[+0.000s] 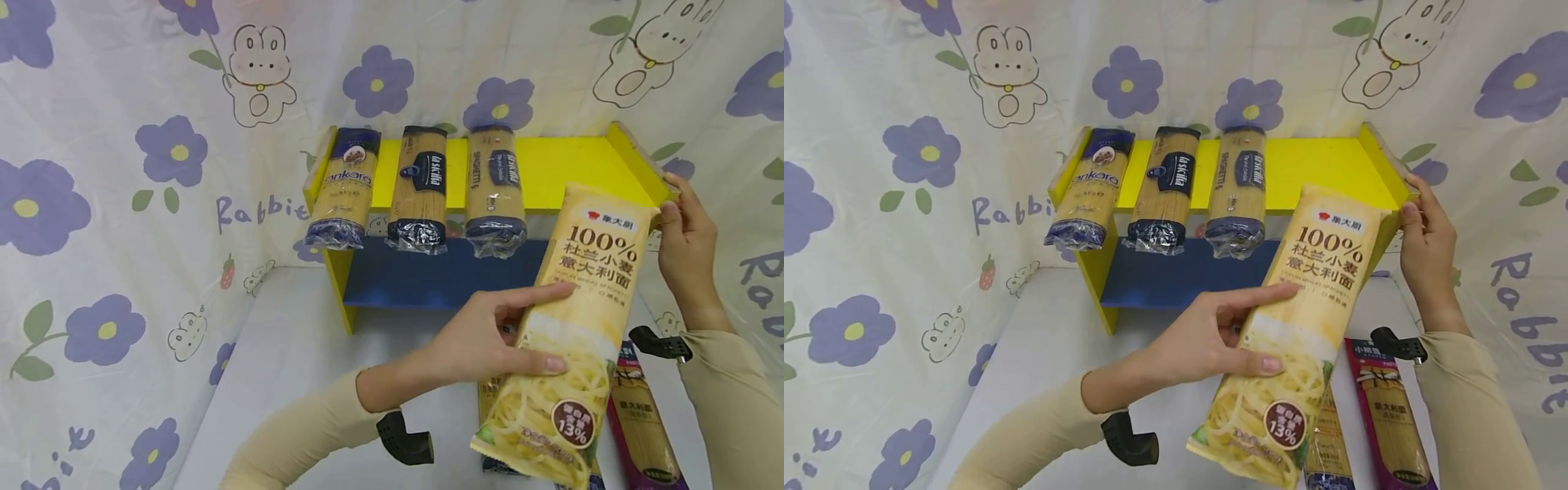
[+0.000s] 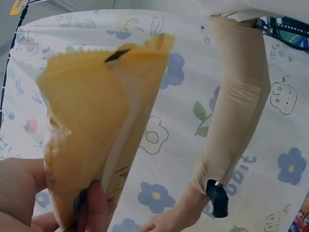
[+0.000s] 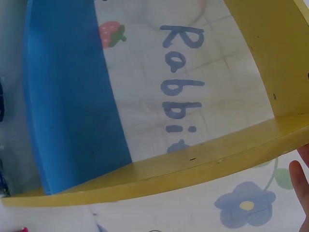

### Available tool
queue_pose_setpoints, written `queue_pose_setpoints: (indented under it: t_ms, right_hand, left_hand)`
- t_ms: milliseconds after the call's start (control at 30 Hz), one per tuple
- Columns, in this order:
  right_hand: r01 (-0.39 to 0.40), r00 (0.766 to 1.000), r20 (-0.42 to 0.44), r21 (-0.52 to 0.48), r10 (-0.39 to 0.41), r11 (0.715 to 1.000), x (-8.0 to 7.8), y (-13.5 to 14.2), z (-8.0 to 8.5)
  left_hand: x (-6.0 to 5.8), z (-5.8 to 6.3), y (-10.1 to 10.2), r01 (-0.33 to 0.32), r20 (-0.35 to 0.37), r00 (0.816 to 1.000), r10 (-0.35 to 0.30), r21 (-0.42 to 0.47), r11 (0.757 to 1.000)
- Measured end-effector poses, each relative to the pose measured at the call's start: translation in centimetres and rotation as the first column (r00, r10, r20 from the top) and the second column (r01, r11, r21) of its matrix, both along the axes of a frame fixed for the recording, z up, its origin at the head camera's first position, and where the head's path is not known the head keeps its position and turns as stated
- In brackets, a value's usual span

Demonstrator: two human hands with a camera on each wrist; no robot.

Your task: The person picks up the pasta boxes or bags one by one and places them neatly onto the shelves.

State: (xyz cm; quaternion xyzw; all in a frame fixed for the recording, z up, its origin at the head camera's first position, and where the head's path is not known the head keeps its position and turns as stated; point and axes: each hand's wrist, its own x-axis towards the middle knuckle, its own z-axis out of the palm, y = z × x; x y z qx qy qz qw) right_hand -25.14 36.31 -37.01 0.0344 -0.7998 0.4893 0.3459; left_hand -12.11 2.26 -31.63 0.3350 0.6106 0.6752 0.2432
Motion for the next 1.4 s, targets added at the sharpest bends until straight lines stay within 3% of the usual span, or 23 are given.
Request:
queue_pose_setpoints:
  t_ms: [267,333,433,533,633,767,833,933,967,1067,1233,1400]
  right_hand:
    - [-0.021,1.000,0.001,-0.024,0.021,1.000,0.6,-0.3,0.4]
    - [-0.038,0.998,-0.045,-0.021,0.037,0.999,0.5,-0.1,0.4]
    - [-0.097,0.987,-0.132,-0.018,0.094,0.995,0.2,0.0,0.3]
    - [-0.125,0.978,-0.169,-0.013,0.121,0.992,0.1,0.0,0.1]
    - [-0.152,0.979,-0.149,-0.066,0.141,0.986,0.2,-0.1,0.0]
    - [-0.156,0.981,-0.128,-0.048,0.149,0.987,0.1,-0.2,-0.1]
    - [-0.140,0.983,-0.123,-0.028,0.136,0.990,-0.1,-0.2,-0.1]
    - [-0.129,0.986,-0.114,-0.038,0.124,0.991,-0.1,-0.3,-0.1]
    - [-0.128,0.987,-0.106,-0.047,0.122,0.991,0.0,-0.3,0.0]
    - [-0.115,0.991,-0.079,-0.044,0.112,0.992,0.4,-0.5,0.2]
    - [-0.124,0.991,-0.060,-0.033,0.122,0.992,0.9,-0.7,0.7]
    - [-0.182,0.980,-0.095,-0.067,0.176,0.981,0.5,-0.4,0.8]
  left_hand:
    - [-3.9,4.2,4.8,-0.139,-0.029,0.990,0.140,0.025,0.990]
    - [-5.1,4.9,6.1,-0.187,-0.020,0.982,0.187,-0.001,0.982]
    - [-7.0,5.8,7.9,-0.293,-0.035,0.956,0.291,-0.065,0.954]
    - [-9.1,6.4,9.3,-0.403,-0.110,0.914,0.389,-0.162,0.901]
    - [-11.0,6.9,10.6,-0.496,-0.173,0.868,0.465,-0.272,0.825]
    - [-13.4,7.4,12.4,-0.568,-0.171,0.818,0.549,-0.387,0.726]
    - [-14.2,7.5,13.1,-0.579,-0.157,0.804,0.574,-0.426,0.695]
    - [-15.1,7.5,14.0,-0.587,-0.141,0.789,0.598,-0.458,0.667]
    - [-15.3,7.4,14.2,-0.587,-0.133,0.786,0.603,-0.466,0.662]
    - [-15.7,7.1,14.5,-0.553,-0.102,0.804,0.586,-0.492,0.673]
    - [-16.0,6.7,14.5,-0.469,-0.066,0.858,0.509,-0.507,0.723]
    - [-16.4,6.7,14.7,-0.441,-0.089,0.882,0.464,-0.504,0.743]
